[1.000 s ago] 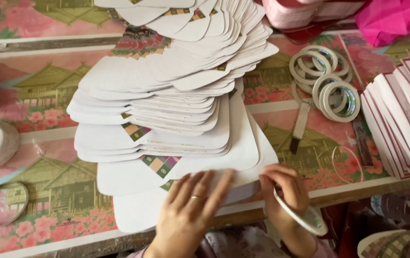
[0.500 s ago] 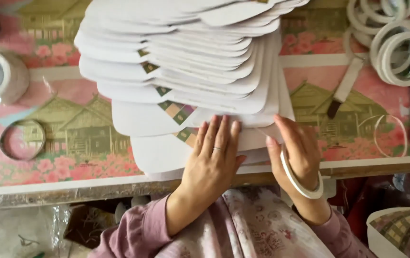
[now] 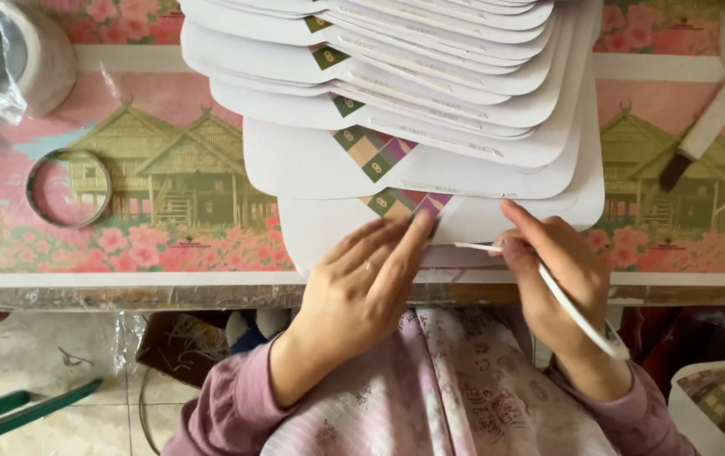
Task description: The person repeatedly applies a strip of white tape to the edge of a stack of white paper cutouts. They smooth the tape with their fingers and continue the process on multiple items in the stack.
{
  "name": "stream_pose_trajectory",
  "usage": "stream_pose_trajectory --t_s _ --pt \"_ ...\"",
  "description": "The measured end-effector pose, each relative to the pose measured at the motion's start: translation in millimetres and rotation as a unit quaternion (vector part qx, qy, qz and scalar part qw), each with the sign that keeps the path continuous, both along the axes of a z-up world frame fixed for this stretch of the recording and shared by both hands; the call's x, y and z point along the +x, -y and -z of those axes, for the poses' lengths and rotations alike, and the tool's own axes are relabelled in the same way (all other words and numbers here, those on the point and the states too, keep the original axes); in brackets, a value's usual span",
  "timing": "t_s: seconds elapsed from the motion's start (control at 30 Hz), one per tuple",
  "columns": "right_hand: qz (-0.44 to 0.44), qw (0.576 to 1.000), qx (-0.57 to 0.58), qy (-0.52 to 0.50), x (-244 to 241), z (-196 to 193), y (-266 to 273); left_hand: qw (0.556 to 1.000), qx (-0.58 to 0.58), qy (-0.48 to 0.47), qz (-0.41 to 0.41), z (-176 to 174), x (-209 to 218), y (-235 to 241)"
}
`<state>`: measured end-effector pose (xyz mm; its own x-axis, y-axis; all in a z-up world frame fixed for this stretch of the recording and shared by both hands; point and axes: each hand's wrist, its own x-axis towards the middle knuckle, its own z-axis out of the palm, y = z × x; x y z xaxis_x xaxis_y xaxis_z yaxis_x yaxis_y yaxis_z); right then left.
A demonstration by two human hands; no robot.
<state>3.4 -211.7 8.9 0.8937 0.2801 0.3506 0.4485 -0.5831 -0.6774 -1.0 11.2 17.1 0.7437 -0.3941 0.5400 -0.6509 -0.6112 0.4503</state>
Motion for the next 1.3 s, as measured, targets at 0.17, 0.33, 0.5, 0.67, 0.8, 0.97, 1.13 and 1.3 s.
stream_pose_trajectory --t_s 0.17,0.33,0.5,0.67,0.8,0.97,1.13,1.3 --pt "-0.013 0.998 -0.052 0.044 7.3 -8.3 -13.3 0.996 0.068 0.001 0.050 16.5 -4.3 -4.3" --pt "-0.001 0.997 -0.068 0.043 3.1 -10.4 35.5 0.993 0.112 0.001 0.031 20.0 -1.6 2.8" --pt "0.043 0.987 -0.107 0.110 10.0 9.1 58.4 0.999 0.037 0.004 0.027 11.6 -0.2 20.1" --pt "0.023 0.992 -0.097 0.076 12.7 2.4 53.4 0.992 0.022 -0.026 0.120 14.0 14.0 70.2" --pt "0.039 0.988 -0.085 0.124 12.4 -22.3 44.6 0.993 0.030 0.013 0.117 -4.6 23.8 87.2" --pt "0.128 0.963 -0.053 0.231 13.9 30.7 55.0 0.982 0.180 0.052 0.006 -14.0 38.1 45.7" --pt "0.036 0.963 -0.142 0.227 25.5 7.9 34.4 0.978 0.172 0.107 -0.040 10.7 56.1 33.4" --pt "0.037 0.976 -0.123 0.175 12.2 6.4 39.5 0.986 0.164 0.004 -0.035 28.6 16.0 66.6"
